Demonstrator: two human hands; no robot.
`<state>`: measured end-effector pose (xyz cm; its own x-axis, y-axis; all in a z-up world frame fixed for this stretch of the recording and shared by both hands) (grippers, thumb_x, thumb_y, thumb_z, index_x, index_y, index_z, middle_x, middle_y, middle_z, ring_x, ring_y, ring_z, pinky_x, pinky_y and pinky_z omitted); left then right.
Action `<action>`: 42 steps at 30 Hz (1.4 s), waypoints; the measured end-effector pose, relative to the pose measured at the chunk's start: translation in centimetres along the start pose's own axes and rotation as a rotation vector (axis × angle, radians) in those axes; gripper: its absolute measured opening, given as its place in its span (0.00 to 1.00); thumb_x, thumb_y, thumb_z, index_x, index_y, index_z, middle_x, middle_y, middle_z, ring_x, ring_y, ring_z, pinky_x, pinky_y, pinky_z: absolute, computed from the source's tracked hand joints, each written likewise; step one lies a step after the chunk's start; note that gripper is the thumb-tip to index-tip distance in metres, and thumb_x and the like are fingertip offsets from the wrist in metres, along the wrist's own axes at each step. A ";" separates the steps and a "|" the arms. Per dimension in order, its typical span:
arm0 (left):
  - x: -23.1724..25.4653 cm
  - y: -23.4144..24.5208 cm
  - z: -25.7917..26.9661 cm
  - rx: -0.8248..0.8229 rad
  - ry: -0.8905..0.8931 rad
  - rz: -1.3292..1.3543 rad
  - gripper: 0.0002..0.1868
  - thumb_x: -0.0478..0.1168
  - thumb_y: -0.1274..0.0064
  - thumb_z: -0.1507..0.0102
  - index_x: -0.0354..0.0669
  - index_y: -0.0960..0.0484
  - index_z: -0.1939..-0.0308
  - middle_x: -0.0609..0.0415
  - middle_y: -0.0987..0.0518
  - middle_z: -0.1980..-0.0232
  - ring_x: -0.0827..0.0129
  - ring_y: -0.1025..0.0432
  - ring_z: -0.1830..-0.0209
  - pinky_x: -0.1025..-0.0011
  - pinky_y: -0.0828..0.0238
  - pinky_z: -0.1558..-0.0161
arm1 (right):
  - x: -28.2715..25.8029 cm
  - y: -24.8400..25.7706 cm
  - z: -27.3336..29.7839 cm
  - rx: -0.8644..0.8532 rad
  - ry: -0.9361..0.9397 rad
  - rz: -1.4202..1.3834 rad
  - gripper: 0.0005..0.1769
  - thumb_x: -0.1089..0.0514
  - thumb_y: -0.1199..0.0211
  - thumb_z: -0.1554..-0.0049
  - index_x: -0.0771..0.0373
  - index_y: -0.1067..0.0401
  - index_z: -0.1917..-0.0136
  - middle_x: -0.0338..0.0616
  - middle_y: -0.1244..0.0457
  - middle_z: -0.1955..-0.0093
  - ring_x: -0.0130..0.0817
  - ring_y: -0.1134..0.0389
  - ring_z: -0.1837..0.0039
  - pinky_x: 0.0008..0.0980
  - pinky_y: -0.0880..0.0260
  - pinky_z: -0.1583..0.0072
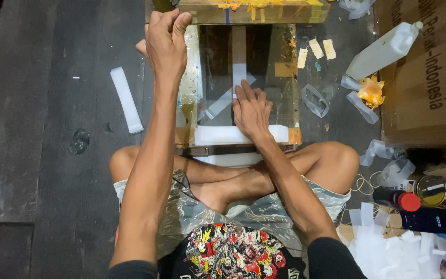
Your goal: The person sits cross-legged on the floor and uses a wooden squeegee to spread orange ink across a screen printing frame. They then place a white rectangular object under the frame, press down, and lift the frame to reveal the printed object. This process is repeated multiple times.
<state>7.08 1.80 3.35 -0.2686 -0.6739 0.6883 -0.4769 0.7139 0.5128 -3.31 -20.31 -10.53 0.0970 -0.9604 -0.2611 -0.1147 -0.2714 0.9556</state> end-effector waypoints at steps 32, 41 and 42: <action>0.9 0.6 -0.6 0.011 0.001 0.004 0.27 0.67 0.59 0.33 0.60 0.12 0.51 0.66 0.25 0.60 0.66 0.29 0.56 0.60 0.51 0.56 | 0.2 0.0 0.2 0.072 0.044 0.056 0.21 0.47 0.50 0.36 0.53 0.27 0.35 0.35 0.40 0.25 0.53 0.41 0.36 0.57 0.41 0.51; 1.3 1.0 -0.4 0.028 -0.069 0.045 0.14 0.55 0.58 0.32 0.59 0.19 0.58 0.62 0.24 0.53 0.57 0.28 0.53 0.57 0.50 0.55 | 0.3 0.9 0.5 0.000 0.004 0.000 0.22 0.49 0.52 0.38 0.54 0.30 0.34 0.40 0.40 0.25 0.58 0.40 0.33 0.62 0.39 0.48; 0.7 0.8 -0.2 0.073 -0.088 0.050 0.02 0.43 0.54 0.33 0.57 0.25 0.59 0.61 0.25 0.59 0.62 0.28 0.57 0.59 0.50 0.56 | 0.2 0.9 0.7 0.022 0.019 0.012 0.20 0.49 0.51 0.37 0.54 0.29 0.36 0.38 0.39 0.26 0.57 0.40 0.35 0.60 0.40 0.49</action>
<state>6.66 1.98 4.33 -0.3648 -0.6543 0.6624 -0.5198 0.7334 0.4381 -4.12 -20.79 -9.86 0.1141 -0.9624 -0.2464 -0.1377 -0.2610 0.9555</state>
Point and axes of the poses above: each hand's wrist, its own z-axis away from the middle knuckle, its own y-axis out of the back of the hand, x = y × z, the point moved 8 cm from there along -z, towards the middle knuckle
